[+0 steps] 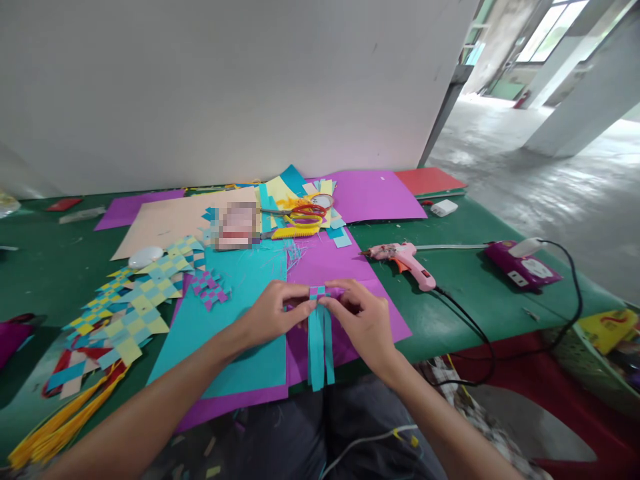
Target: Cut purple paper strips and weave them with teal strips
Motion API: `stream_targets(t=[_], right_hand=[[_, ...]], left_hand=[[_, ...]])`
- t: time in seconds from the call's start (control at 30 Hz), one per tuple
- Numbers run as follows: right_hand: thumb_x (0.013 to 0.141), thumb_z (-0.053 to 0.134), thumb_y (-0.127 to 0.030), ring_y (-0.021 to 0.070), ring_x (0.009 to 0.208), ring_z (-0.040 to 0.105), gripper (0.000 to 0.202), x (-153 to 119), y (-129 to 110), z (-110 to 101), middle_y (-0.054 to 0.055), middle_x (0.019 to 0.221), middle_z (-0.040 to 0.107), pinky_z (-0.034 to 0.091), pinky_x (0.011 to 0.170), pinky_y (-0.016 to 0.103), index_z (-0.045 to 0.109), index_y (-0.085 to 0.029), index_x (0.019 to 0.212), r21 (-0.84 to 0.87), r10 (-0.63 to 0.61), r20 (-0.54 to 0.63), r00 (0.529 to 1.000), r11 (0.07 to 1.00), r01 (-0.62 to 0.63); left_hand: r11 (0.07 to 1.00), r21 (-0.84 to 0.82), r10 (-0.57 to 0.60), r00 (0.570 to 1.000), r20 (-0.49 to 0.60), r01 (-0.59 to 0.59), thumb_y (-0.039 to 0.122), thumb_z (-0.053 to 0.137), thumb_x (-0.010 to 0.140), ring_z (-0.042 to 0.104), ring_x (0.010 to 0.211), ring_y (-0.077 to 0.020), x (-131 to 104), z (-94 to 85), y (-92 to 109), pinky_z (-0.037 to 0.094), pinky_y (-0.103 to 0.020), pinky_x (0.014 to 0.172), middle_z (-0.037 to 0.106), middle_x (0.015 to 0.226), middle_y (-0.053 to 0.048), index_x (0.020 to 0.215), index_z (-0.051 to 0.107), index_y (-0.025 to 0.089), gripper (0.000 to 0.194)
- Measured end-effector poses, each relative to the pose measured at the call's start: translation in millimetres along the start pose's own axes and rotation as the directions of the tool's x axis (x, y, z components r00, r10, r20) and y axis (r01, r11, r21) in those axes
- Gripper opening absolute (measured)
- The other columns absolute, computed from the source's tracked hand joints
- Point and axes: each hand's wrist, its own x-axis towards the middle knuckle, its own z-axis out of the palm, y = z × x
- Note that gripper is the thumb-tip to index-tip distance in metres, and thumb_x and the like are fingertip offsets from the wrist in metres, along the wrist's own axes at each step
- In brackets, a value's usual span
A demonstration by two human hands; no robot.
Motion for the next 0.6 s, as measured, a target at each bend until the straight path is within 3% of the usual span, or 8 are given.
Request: stream_targets(t=[0.2, 0.37, 0.43, 0.5, 0.6], right_hand=[[0.081, 0.065, -0.028, 0.0075, 0.043, 0.043, 0.01, 3.8, -1.3, -2.5, -0.006, 0.049, 0.051, 0.034, 0.044, 0.02, 0.068, -0.018, 0.079, 0.192, 0.16, 0.039, 0.986, 0.968, -0.165], [0.089, 0.056, -0.029, 0.0079, 0.04, 0.044, 0.013, 3.7, -0.8, -5.4, -0.008, 0.046, 0.048, 0.035, 0.044, 0.02, 0.062, -0.019, 0.084, 0.187, 0.153, -0.024, 0.988, 0.971, -0.146], [0.092, 0.052, -0.029, 0.0084, 0.042, 0.046, 0.014, 3.4, -2.2, -9.3, -0.007, 0.049, 0.05, 0.036, 0.045, 0.02, 0.06, -0.019, 0.086, 0.115, 0.086, -0.071, 0.994, 0.99, -0.077], [0.093, 0.049, -0.027, 0.0095, 0.048, 0.05, 0.016, 4.8, -5.3, -15.2, -0.004, 0.058, 0.057, 0.039, 0.05, 0.022, 0.061, -0.019, 0.088, -0.058, -0.061, -0.096, 0.994, 0.997, 0.055], [0.089, 0.058, -0.029, 0.0178, 0.075, 0.06, 0.015, 12.3, -11.4, -23.7, 0.005, 0.079, 0.067, 0.045, 0.073, 0.032, 0.067, -0.018, 0.093, -0.374, -0.322, 0.01, 0.947, 0.877, 0.303]], left_hand=[[0.997, 0.055, -0.054, 0.998, 0.024, 0.053, 0.028, 0.051, 0.087, 0.046, 0.049, -0.0093, -0.4, 1.6, 0.7, 0.03, -0.023, 0.05, 0.05, 0.048, 0.003, 0.053, 0.05, 0.015, 0.036], [0.993, -0.006, -0.118, 0.992, 0.053, 0.119, 0.031, 0.05, 0.088, 0.053, 0.049, -0.0116, -0.1, 0.6, 2.3, 0.035, -0.023, 0.05, 0.056, 0.05, 0.001, 0.056, 0.052, 0.015, 0.036], [0.989, -0.038, -0.14, 0.989, 0.047, 0.142, 0.031, 0.05, 0.088, 0.055, 0.05, -0.0122, -0.3, 0.5, 2.2, 0.036, -0.022, 0.049, 0.058, 0.051, 0.001, 0.057, 0.051, 0.015, 0.035], [0.987, -0.062, -0.148, 0.988, 0.042, 0.151, 0.031, 0.05, 0.088, 0.057, 0.05, -0.0121, -0.8, 0.5, 1.6, 0.037, -0.021, 0.049, 0.059, 0.052, 0.001, 0.057, 0.05, 0.016, 0.035], [0.989, -0.078, -0.123, 0.991, 0.045, 0.126, 0.029, 0.05, 0.089, 0.056, 0.05, -0.0106, -1.6, 0.4, 0.7, 0.037, -0.02, 0.048, 0.059, 0.052, 0.001, 0.058, 0.05, 0.016, 0.033]])
